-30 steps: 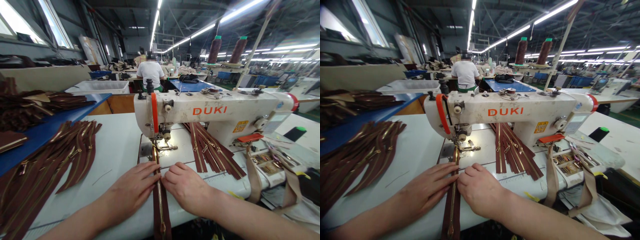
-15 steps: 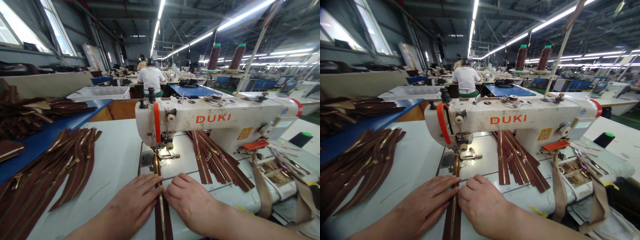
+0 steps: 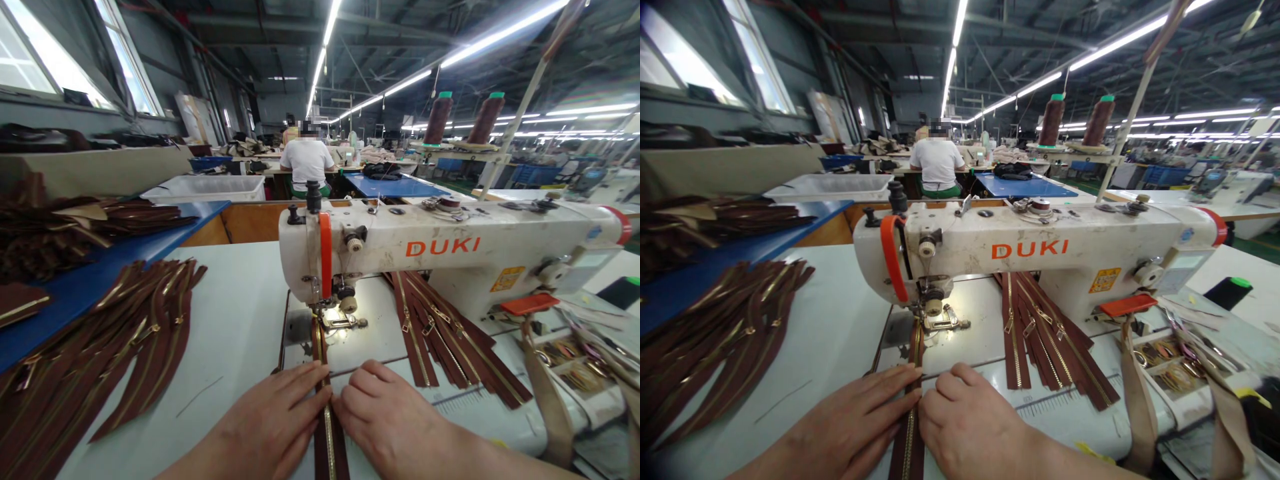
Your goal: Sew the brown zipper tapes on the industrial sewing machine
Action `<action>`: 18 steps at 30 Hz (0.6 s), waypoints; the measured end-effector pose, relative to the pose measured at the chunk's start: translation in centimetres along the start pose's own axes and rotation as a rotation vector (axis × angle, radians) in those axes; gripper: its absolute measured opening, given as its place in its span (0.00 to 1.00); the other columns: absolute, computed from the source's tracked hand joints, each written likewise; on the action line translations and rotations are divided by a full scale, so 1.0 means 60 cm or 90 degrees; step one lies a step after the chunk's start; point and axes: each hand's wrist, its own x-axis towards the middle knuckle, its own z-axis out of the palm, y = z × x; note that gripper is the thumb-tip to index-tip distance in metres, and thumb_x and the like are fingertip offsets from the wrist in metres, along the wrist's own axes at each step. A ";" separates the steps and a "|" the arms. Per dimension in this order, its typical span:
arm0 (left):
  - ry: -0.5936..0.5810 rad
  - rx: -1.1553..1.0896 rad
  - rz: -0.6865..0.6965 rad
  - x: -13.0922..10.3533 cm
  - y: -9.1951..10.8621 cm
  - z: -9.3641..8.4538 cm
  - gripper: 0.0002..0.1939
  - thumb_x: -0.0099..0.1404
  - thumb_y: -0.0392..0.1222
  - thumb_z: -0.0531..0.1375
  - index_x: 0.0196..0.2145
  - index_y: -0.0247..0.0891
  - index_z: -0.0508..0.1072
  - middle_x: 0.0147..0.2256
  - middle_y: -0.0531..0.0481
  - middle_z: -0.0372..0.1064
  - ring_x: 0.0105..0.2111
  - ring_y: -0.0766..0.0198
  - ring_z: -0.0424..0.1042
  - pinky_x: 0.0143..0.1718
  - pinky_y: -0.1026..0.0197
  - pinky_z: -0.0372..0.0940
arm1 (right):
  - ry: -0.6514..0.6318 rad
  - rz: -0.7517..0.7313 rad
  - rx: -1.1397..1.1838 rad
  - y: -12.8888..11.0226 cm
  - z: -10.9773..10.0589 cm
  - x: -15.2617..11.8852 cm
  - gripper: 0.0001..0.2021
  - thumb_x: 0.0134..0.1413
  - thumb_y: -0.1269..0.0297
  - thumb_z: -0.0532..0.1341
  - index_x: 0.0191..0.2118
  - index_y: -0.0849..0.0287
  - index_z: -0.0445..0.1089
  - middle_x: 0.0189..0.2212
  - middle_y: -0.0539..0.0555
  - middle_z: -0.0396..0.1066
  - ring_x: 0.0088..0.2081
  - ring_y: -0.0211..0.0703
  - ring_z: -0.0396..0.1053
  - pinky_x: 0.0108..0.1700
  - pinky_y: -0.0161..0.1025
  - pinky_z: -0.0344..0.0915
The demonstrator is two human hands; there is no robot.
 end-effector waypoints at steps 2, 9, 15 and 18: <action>-0.002 -0.010 -0.001 -0.001 -0.001 0.000 0.22 0.60 0.31 0.54 0.52 0.39 0.68 0.53 0.46 0.68 0.52 0.57 0.68 0.53 0.54 0.65 | 0.003 0.001 0.001 0.001 0.001 0.002 0.06 0.56 0.69 0.59 0.39 0.64 0.69 0.34 0.54 0.69 0.36 0.45 0.59 0.45 0.43 0.59; 0.009 -0.017 -0.011 0.017 -0.004 -0.008 0.18 0.61 0.30 0.53 0.48 0.39 0.70 0.50 0.46 0.71 0.50 0.59 0.69 0.54 0.55 0.64 | 0.023 0.010 0.007 0.011 0.011 0.009 0.05 0.58 0.70 0.56 0.37 0.63 0.69 0.33 0.54 0.68 0.36 0.45 0.59 0.45 0.43 0.58; 0.011 0.023 0.009 0.024 -0.020 0.003 0.18 0.61 0.30 0.51 0.48 0.34 0.70 0.49 0.43 0.71 0.50 0.57 0.69 0.53 0.53 0.65 | 0.032 0.020 0.006 0.025 0.019 0.019 0.05 0.59 0.71 0.56 0.38 0.64 0.68 0.32 0.54 0.67 0.36 0.45 0.58 0.44 0.44 0.57; 0.009 0.045 0.007 0.025 -0.033 0.012 0.18 0.63 0.31 0.50 0.49 0.34 0.69 0.50 0.42 0.70 0.51 0.57 0.67 0.53 0.53 0.65 | 0.037 0.027 0.003 0.034 0.022 0.028 0.04 0.58 0.72 0.57 0.36 0.64 0.68 0.32 0.54 0.66 0.37 0.46 0.59 0.45 0.45 0.57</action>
